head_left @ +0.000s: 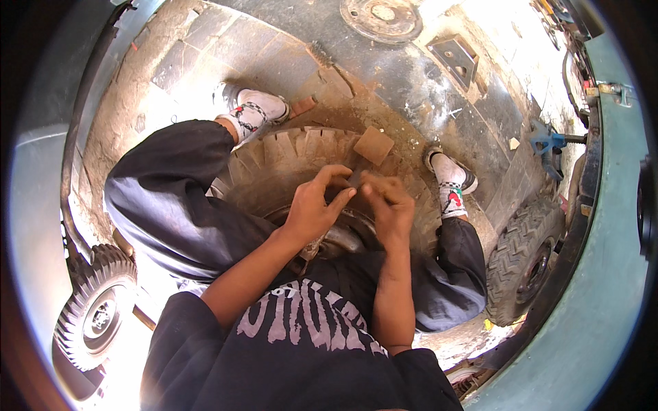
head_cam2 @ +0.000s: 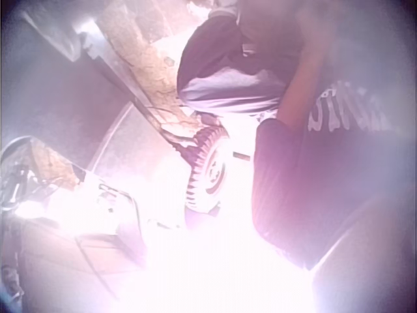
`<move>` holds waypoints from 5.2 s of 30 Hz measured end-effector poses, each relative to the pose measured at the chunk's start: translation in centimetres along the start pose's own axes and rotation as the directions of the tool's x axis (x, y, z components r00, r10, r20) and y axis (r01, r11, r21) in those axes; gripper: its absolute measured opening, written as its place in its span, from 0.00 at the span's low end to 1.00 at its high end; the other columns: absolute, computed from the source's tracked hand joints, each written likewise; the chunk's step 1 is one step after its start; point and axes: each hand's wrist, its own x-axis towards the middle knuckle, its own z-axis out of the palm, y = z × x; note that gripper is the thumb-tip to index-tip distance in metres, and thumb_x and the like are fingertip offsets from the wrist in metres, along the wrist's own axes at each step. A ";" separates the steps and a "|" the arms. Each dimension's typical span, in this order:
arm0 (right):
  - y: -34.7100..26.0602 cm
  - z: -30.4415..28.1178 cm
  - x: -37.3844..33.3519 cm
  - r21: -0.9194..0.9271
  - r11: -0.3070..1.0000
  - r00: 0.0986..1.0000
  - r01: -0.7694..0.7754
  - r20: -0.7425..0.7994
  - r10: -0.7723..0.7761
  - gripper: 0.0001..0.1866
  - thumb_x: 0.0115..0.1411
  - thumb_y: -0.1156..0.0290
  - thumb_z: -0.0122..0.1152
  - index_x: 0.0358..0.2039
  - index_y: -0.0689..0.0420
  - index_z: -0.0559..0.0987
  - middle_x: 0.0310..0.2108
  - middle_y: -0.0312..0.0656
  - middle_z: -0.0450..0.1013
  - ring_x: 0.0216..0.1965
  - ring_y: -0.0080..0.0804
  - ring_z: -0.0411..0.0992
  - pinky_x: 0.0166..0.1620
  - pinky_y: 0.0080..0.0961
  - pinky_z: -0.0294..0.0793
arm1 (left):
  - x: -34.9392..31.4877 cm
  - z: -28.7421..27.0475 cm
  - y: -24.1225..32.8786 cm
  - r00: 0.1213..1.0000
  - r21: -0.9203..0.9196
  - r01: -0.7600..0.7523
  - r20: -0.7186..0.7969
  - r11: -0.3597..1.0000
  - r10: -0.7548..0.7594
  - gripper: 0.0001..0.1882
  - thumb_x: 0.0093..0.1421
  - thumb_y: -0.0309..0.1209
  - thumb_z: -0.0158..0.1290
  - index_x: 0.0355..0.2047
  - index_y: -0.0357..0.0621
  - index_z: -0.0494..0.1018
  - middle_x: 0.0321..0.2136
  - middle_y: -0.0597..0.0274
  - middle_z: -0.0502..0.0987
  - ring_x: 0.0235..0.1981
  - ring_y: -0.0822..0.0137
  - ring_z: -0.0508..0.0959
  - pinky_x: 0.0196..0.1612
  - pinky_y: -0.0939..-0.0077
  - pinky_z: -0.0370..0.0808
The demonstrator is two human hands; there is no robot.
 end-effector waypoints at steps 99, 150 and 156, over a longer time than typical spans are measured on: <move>0.5 1.3 5.0 -0.681 0.663 0.950 0.311 0.211 -0.230 0.57 0.66 0.41 0.63 0.78 0.67 0.50 0.79 0.62 0.48 0.80 0.60 0.45 0.78 0.56 0.46 | -5.7 1.4 -4.6 0.856 0.466 0.142 0.385 0.873 -0.345 0.25 0.78 0.50 0.40 0.55 0.43 0.75 0.37 0.34 0.78 0.39 0.34 0.83 0.45 0.41 0.77; -0.9 2.8 3.2 -0.734 0.572 0.931 0.365 0.275 -0.241 0.55 0.69 0.33 0.54 0.76 0.70 0.55 0.77 0.66 0.52 0.78 0.60 0.52 0.78 0.56 0.44 | -6.6 1.8 -7.4 0.937 0.393 0.116 0.262 0.912 -0.232 0.27 0.77 0.49 0.44 0.42 0.31 0.73 0.23 0.43 0.77 0.30 0.42 0.83 0.40 0.50 0.78; -1.6 2.7 2.9 -0.749 0.564 0.938 0.347 0.274 -0.214 0.54 0.69 0.34 0.53 0.76 0.68 0.56 0.77 0.63 0.54 0.78 0.58 0.53 0.78 0.56 0.44 | -3.5 0.4 -0.8 0.671 0.261 0.626 0.299 0.735 -0.678 0.28 0.77 0.50 0.43 0.39 0.31 0.72 0.22 0.43 0.76 0.26 0.46 0.83 0.37 0.54 0.78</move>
